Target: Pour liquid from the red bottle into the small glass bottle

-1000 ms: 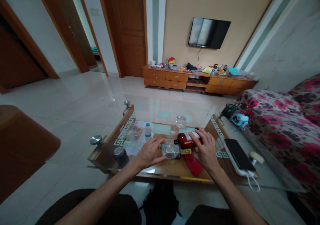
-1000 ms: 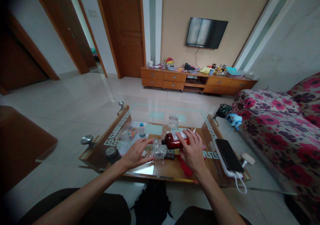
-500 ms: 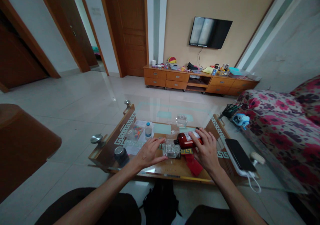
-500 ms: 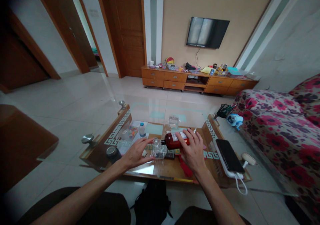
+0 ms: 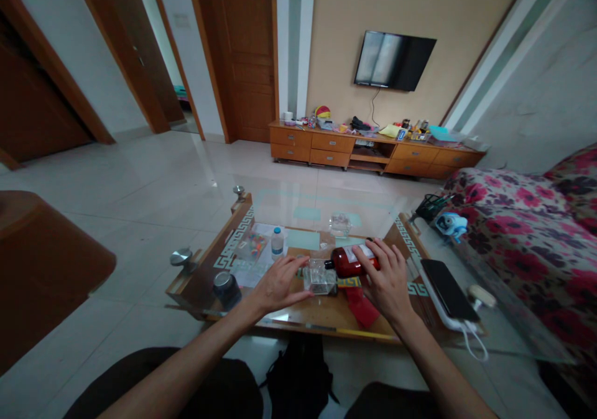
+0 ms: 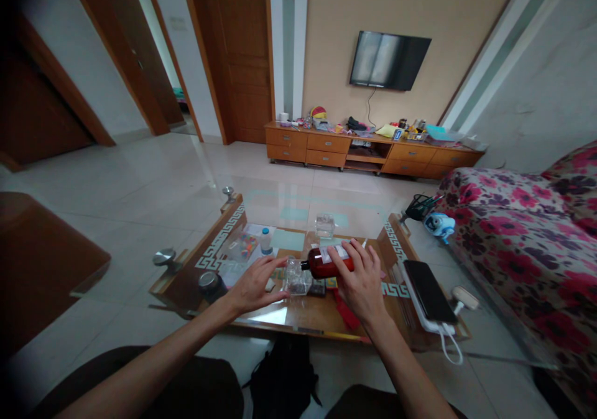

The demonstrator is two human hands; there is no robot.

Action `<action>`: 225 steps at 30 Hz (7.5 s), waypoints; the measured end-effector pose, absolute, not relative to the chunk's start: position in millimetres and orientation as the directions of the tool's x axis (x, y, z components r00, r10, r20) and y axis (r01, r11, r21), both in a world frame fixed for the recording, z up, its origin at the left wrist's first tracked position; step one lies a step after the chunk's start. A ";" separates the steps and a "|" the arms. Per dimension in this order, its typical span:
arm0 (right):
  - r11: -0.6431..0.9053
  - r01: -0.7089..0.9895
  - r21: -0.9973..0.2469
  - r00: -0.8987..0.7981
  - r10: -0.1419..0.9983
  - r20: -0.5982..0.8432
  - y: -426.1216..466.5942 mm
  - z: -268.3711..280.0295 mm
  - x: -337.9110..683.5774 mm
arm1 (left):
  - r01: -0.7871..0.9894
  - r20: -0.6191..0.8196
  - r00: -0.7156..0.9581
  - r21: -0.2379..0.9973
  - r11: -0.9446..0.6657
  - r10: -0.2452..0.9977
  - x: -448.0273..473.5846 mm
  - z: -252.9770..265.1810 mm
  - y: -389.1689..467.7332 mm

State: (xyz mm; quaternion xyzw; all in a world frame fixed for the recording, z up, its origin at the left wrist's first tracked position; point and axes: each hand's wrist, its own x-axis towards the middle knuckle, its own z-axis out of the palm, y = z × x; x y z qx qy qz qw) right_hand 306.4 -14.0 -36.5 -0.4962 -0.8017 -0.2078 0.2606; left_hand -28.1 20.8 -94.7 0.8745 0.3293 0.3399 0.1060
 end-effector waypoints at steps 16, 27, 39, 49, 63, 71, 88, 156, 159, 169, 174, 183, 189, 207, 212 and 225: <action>0.415 0.904 0.099 -0.380 0.677 0.630 -14.2 -35.3 306.8 | 0.519 0.517 0.553 0.399 -0.756 0.653 -27.6 -93.0 20.6; 0.419 0.899 0.130 -0.397 0.652 0.646 -14.3 -33.5 306.1 | 0.521 0.525 0.551 0.391 -0.759 0.649 -27.0 -92.4 20.1; 0.408 0.903 0.135 -0.393 0.656 0.645 -14.0 -34.4 305.9 | 0.534 0.521 0.554 0.375 -0.758 0.649 -27.1 -90.9 18.9; 0.413 0.897 0.160 -0.410 0.636 0.654 -14.6 -31.8 304.6 | 0.530 0.520 0.548 0.391 -0.753 0.656 -27.0 -90.7 19.3; 0.417 0.898 0.144 -0.404 0.645 0.649 -15.6 -31.2 303.9 | 0.538 0.503 0.554 0.392 -0.746 0.664 -28.0 -93.7 19.9; 0.416 0.897 0.149 -0.407 0.644 0.648 -15.1 -31.1 303.5 | 0.530 0.506 0.550 0.402 -0.746 0.664 -28.0 -92.4 19.3; 0.420 0.895 0.148 -0.411 0.650 0.639 -16.1 -27.1 302.1 | 0.528 0.509 0.545 0.409 -0.744 0.666 -27.1 -94.1 20.0; 0.435 0.872 0.223 -0.468 0.609 0.641 -14.8 -13.0 297.7 | 0.521 0.502 0.558 0.408 -0.750 0.661 -23.1 -93.3 17.7; 0.428 0.873 0.234 -0.472 0.617 0.630 -14.6 -10.7 296.4 | 0.517 0.503 0.564 0.403 -0.755 0.655 -23.1 -93.0 17.9; 0.461 0.842 0.281 -0.530 0.606 0.594 -18.5 6.2 283.1 | 0.515 0.492 0.565 0.417 -0.749 0.663 -27.5 -93.7 18.0; 0.485 0.819 0.307 -0.565 0.585 0.582 -20.8 12.6 277.5 | 0.523 0.491 0.551 0.426 -0.738 0.674 -29.3 -89.0 14.4; 0.509 0.751 0.420 -0.660 0.577 0.481 -22.5 29.5 272.1 | 0.516 0.488 0.552 0.438 -0.736 0.676 -31.6 -83.7 9.5; 0.521 0.727 0.447 -0.686 0.556 0.470 -24.9 37.3 264.1 | 0.509 0.499 0.546 0.441 -0.739 0.673 -34.8 -83.2 8.4; 0.536 0.699 0.473 -0.713 0.562 0.419 -29.1 51.6 252.7 | 0.499 0.513 0.541 0.442 -0.745 0.666 -40.0 -85.2 8.2; 0.557 0.681 0.476 -0.731 0.554 0.398 -27.7 58.4 250.7 | 0.493 0.507 0.548 0.447 -0.746 0.665 -38.9 -83.7 8.8; 0.605 0.585 0.540 -0.804 0.517 0.292 -23.2 79.6 234.0 | 0.494 0.503 0.556 0.440 -0.750 0.661 -36.8 -86.0 9.8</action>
